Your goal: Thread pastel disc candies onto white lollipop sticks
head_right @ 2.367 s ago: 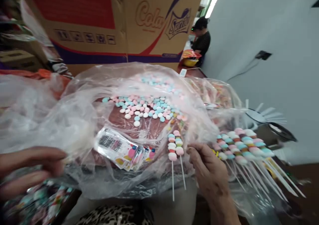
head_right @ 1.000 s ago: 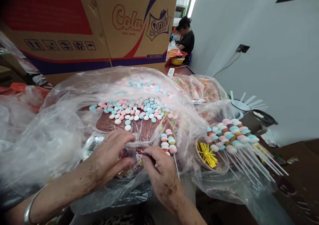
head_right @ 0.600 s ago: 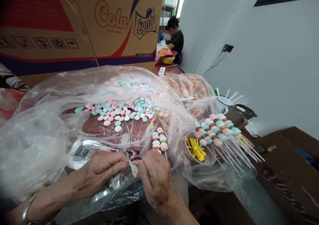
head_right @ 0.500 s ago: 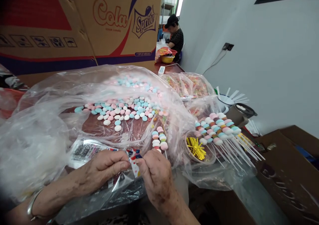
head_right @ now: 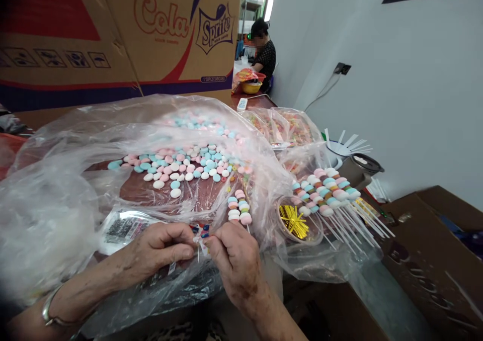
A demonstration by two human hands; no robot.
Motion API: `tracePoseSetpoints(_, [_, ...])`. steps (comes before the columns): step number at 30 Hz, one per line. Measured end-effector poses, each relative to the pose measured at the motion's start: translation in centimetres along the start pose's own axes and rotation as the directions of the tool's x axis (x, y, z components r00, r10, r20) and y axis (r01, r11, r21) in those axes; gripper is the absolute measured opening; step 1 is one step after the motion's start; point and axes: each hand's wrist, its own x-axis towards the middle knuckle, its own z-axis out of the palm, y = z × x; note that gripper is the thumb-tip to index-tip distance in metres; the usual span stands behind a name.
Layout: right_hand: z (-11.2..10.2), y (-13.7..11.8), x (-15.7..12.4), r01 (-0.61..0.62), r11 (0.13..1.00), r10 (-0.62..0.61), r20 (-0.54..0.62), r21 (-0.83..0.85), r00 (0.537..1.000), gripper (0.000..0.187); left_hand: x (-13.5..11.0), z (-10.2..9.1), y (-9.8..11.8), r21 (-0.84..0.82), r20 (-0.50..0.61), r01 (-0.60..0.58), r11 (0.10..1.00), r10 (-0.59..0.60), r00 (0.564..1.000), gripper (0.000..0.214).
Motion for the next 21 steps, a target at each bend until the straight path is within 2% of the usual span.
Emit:
tracePoseSetpoints(3, [-1.2, 0.7, -0.2, -0.01, 1.0, 0.01, -0.012, -0.019, 1.0, 0.025, -0.2, -0.2, -0.3, 0.013, -0.009, -0.008, 1.0, 0.008, 1.0, 0.025])
tracePoseSetpoints(4, [-1.8, 1.1, -0.4, -0.049, 0.997, 0.047, -0.043, -0.063, 0.998, 0.024, -0.3, -0.4, -0.4, 0.02, -0.012, -0.015, 1.0, 0.015, 1.0, 0.027])
tracePoseSetpoints(6, [-2.8, 2.4, -0.9, -0.141, 0.958, 0.116, -0.112, -0.251, 0.987, 0.023, -0.4, -0.7, -0.4, 0.024, -0.021, -0.039, 0.999, 0.039, 0.999, 0.028])
tracePoseSetpoints(8, [-3.3, 3.7, -1.7, -0.168, 0.851, 0.144, -0.087, -0.497, 0.986, 0.023, -0.5, -1.1, -0.4, 0.022, -0.035, -0.058, 0.998, 0.058, 0.998, 0.027])
tracePoseSetpoints(10, [-3.1, 4.7, -2.6, -0.134, 0.73, 0.184, 0.004, -0.67, 0.983, 0.02, -0.4, -1.2, -0.5, 0.03, -0.046, -0.051, 0.998, 0.052, 0.998, 0.026])
tracePoseSetpoints(12, [-2.5, 5.3, -3.2, -0.109, 0.641, 0.222, 0.047, -0.759, 0.974, 0.013, -0.2, -1.3, -0.6, 0.028, -0.047, -0.044, 0.999, 0.045, 0.998, 0.025])
tracePoseSetpoints(14, [-1.8, 5.7, -3.4, -0.107, 0.594, 0.236, 0.045, -0.797, 0.971, 0.015, -0.1, -1.3, -0.7, 0.014, -0.045, -0.048, 0.999, 0.048, 0.998, 0.025])
tracePoseSetpoints(17, [-1.9, 6.1, -3.2, -0.129, 0.634, 0.19, -0.009, -0.763, 0.982, 0.019, -0.1, -1.5, -0.6, 0.003, -0.059, -0.053, 0.999, 0.054, 0.997, 0.025])
tracePoseSetpoints(21, [-4.4, 5.6, -2.5, -0.136, 0.805, 0.019, -0.204, -0.578, 0.979, 0.02, -0.6, -2.3, -0.6, -0.036, -0.097, -0.011, 0.999, 0.007, 0.995, 0.022])
